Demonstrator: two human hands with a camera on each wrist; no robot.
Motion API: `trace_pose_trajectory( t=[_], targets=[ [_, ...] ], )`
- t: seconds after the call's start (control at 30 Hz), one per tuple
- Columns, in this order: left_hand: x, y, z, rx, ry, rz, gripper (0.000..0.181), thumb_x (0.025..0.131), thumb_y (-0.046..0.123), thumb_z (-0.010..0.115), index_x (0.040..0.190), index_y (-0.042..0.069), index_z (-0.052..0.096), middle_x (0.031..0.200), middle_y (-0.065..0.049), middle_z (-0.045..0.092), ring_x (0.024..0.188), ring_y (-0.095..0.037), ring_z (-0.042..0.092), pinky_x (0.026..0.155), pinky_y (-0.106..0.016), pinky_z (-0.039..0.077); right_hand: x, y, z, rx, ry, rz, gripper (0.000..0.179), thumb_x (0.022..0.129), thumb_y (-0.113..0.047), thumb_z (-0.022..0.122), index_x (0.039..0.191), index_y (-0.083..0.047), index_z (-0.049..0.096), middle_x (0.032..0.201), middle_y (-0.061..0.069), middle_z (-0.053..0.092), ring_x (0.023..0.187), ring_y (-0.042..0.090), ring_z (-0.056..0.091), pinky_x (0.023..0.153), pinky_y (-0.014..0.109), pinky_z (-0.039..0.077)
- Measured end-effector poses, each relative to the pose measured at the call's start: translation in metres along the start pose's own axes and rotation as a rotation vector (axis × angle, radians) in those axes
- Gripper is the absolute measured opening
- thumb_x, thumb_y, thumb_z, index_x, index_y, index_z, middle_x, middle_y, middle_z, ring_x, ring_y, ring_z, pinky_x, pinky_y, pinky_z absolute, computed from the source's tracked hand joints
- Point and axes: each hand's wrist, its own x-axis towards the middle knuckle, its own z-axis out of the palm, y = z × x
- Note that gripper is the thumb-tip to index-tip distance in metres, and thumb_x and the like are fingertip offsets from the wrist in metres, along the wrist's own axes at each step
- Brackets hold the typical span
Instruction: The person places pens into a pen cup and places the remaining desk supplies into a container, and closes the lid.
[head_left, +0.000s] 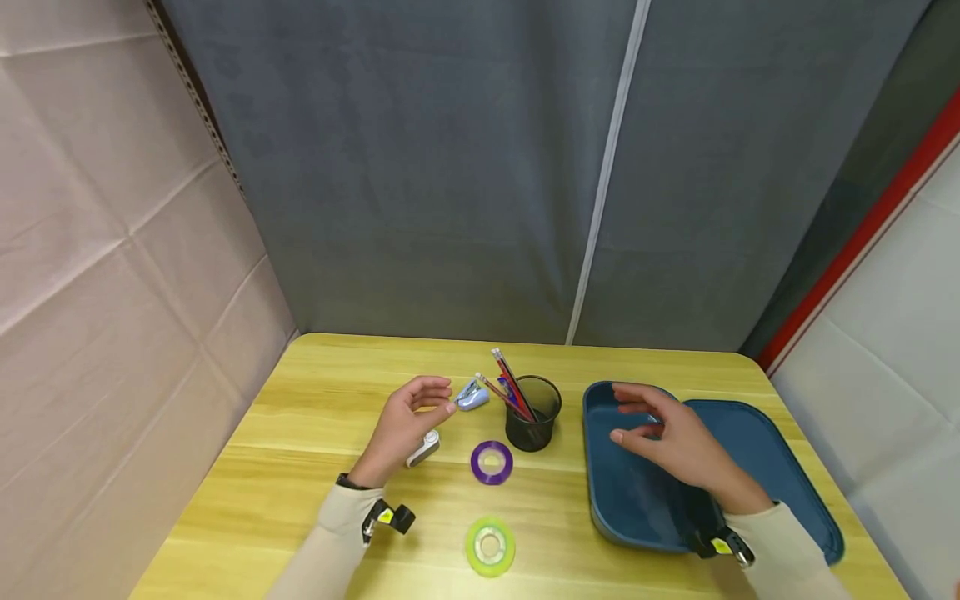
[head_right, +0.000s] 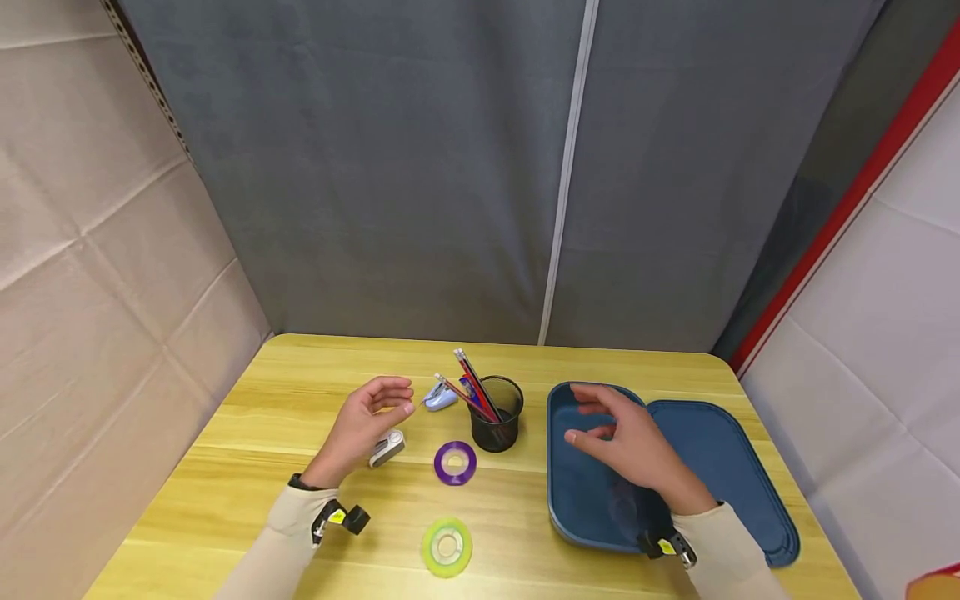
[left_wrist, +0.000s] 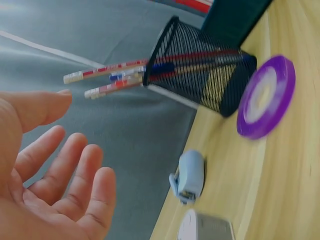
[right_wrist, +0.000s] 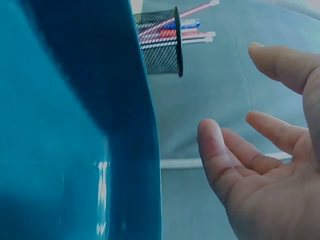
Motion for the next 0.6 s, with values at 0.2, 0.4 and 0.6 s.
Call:
trace_pose_trajectory(
  t=[0.2, 0.4, 0.6],
  targets=[
    [-0.003, -0.007, -0.01, 0.118, -0.008, -0.018, 0.037, 0.094, 0.014, 0.081, 0.129, 0.016, 0.071, 0.124, -0.006, 0.073, 0.115, -0.022, 0.069, 0.1, -0.032, 0.059, -0.023, 0.009, -0.009, 0.001, 0.072, 0.016, 0.062, 0.098, -0.029, 0.078, 0.154, -0.017, 0.054, 0.147, 0.017, 0.062, 0.114, 0.0, 0.065, 0.084, 0.022, 0.062],
    [-0.007, -0.016, -0.021, 0.194, -0.047, -0.069, 0.039, 0.094, 0.02, 0.082, 0.131, 0.02, 0.07, 0.132, -0.012, 0.07, 0.119, -0.024, 0.068, 0.106, -0.044, 0.057, -0.039, 0.022, -0.014, -0.028, 0.137, 0.046, 0.06, 0.099, -0.027, 0.077, 0.153, -0.012, 0.054, 0.142, 0.017, 0.063, 0.11, -0.019, 0.053, 0.08, 0.021, 0.062],
    [-0.009, -0.027, -0.032, 0.223, -0.085, -0.087, 0.043, 0.094, 0.02, 0.082, 0.135, 0.014, 0.068, 0.136, -0.014, 0.068, 0.124, -0.027, 0.065, 0.108, -0.048, 0.056, -0.051, 0.034, -0.018, -0.076, 0.168, 0.099, 0.061, 0.099, -0.028, 0.077, 0.152, -0.007, 0.054, 0.144, 0.019, 0.061, 0.108, -0.025, 0.046, 0.078, 0.019, 0.061]
  ],
)
